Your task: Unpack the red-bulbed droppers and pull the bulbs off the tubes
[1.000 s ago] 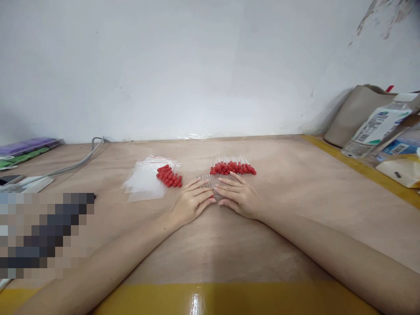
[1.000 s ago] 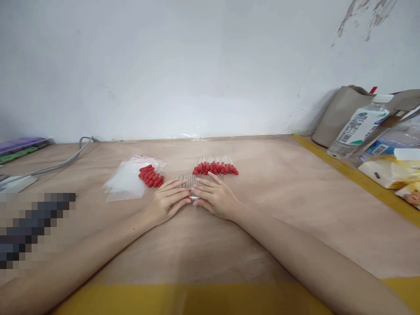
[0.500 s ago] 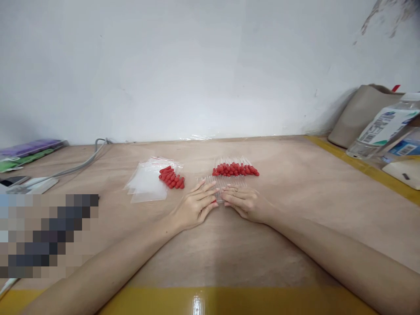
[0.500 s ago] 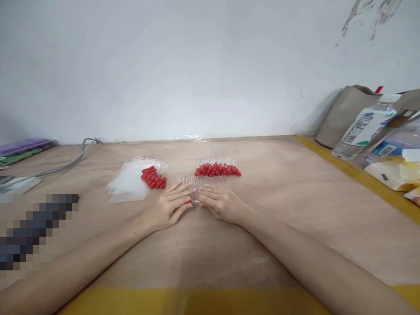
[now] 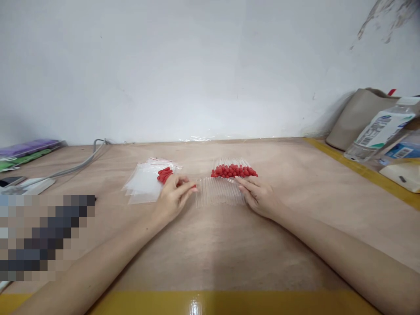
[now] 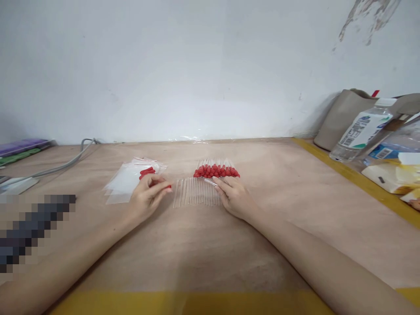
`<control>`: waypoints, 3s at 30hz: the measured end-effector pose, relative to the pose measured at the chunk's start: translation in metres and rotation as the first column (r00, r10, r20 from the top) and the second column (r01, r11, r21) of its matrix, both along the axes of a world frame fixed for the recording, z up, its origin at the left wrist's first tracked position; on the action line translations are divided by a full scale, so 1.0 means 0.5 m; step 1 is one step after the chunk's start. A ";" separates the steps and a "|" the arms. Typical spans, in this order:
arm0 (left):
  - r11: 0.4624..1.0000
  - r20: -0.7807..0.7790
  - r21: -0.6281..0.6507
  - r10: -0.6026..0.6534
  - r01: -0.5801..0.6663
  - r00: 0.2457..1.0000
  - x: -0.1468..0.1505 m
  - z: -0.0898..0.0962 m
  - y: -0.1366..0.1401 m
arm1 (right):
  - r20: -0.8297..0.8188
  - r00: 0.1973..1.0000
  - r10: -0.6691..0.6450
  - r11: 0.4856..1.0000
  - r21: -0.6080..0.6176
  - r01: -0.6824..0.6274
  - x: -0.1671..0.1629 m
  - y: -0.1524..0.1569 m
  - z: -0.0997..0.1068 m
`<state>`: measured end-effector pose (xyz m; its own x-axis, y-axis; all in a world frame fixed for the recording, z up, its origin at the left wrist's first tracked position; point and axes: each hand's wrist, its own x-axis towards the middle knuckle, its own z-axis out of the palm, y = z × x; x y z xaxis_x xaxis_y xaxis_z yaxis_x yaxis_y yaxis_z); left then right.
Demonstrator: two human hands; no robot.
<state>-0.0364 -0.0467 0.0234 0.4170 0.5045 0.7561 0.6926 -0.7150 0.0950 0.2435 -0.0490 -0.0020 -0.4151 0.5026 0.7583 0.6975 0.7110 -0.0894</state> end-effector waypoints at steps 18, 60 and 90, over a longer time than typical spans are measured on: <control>0.677 0.109 -0.710 0.377 -0.193 0.920 -0.177 0.080 0.156 | 0.117 0.993 -0.012 0.999 -0.044 0.018 -0.209 0.035 0.008; 0.931 -0.127 -0.364 -0.025 -0.023 0.992 0.149 0.048 0.138 | 0.018 0.999 0.033 0.999 0.006 -0.033 -0.038 -0.035 -0.003; 0.943 0.081 -0.296 -0.133 0.151 0.988 0.051 -0.017 -0.037 | 0.104 0.989 0.106 0.994 -0.009 -0.105 -0.039 -0.029 0.004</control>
<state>-0.0108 -0.0654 0.0147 0.4602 0.6506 0.6041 0.5723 -0.7376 0.3584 0.2241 -0.0635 0.0001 -0.5424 0.4544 0.7066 0.6243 0.7809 -0.0229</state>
